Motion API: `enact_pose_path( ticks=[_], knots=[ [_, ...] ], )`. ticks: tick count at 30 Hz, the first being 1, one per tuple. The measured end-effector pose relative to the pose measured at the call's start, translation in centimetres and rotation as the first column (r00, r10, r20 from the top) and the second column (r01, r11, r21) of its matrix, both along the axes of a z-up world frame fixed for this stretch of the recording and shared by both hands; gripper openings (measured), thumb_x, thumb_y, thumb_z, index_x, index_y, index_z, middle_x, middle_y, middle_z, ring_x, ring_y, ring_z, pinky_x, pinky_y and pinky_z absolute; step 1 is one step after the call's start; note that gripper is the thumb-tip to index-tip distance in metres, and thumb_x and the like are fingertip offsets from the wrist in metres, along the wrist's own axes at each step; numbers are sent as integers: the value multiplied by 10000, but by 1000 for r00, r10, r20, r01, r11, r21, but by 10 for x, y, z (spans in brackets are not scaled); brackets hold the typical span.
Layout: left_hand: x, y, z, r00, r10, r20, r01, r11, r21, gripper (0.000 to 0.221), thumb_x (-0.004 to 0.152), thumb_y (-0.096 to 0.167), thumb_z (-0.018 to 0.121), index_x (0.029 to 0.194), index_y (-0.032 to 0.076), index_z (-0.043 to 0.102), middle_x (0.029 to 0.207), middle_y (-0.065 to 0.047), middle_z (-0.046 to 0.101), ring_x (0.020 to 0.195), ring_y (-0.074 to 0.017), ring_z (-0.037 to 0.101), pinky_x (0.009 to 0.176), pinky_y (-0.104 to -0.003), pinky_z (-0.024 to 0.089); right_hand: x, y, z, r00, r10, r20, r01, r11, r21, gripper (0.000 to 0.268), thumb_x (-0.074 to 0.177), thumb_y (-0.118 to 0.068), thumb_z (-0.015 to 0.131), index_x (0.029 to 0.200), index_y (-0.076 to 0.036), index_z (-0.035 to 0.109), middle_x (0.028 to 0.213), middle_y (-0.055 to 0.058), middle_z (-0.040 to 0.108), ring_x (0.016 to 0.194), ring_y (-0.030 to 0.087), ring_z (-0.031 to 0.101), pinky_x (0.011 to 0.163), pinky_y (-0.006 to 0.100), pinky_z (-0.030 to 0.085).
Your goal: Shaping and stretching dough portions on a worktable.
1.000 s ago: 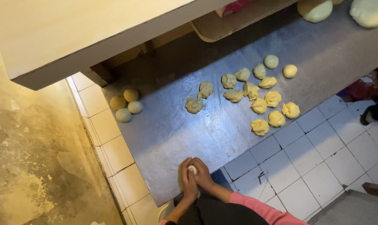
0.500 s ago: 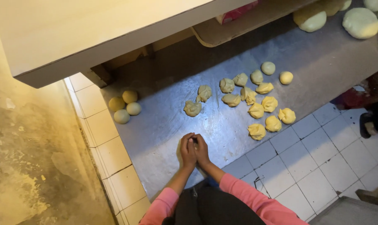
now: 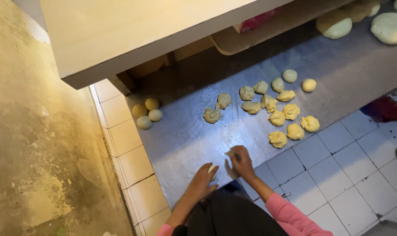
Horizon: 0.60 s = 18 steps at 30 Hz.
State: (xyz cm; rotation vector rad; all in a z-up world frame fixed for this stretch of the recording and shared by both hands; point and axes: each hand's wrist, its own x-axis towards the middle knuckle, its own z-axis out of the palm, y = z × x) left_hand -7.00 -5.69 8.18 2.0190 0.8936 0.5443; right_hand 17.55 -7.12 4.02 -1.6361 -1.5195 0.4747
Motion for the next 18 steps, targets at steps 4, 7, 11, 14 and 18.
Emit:
enact_pose_path(
  ticks=[4,7,11,14,18],
  knots=[
    [-1,7,-22,944,-153,-294,207,964,165,776,727,21,733,1462,86,491,1493,-264,432,1361,-449,410,1127,-496,338,83,14,27,936,-225,271,239,971,-18,386,862,-117,703,1238,-71,632,1264,145,586,1202,345,521,1038,435,437],
    [6,14,-45,963,-146,-226,210,934,288,684,708,-32,716,1368,64,567,1457,-275,491,1266,-429,508,1068,-461,445,119,12,36,714,-347,608,410,911,38,556,768,-204,799,1276,-63,624,1371,188,531,1306,392,469,1083,532,381],
    [24,39,-48,927,-215,-307,258,960,107,552,717,8,735,1252,82,617,1204,-228,570,1104,-405,560,939,-466,500,141,5,19,748,-176,640,389,897,-208,603,709,-235,857,1238,-57,630,1482,248,447,1307,480,402,1018,564,368],
    [26,65,-73,929,-268,-256,243,962,-125,503,677,149,798,1157,94,657,1075,-228,624,997,-408,610,857,-481,517,158,-7,2,779,-155,607,314,935,-164,620,767,-178,820,1333,-47,602,1506,250,445,1337,482,439,1125,526,398],
    [13,132,-64,958,-247,-143,187,921,-341,496,654,303,811,1095,115,685,978,-162,746,921,-329,727,805,-444,570,175,-6,2,787,-194,585,319,940,-118,632,772,-85,818,1363,-22,603,1474,286,455,1327,499,465,1107,534,404]
  ],
)
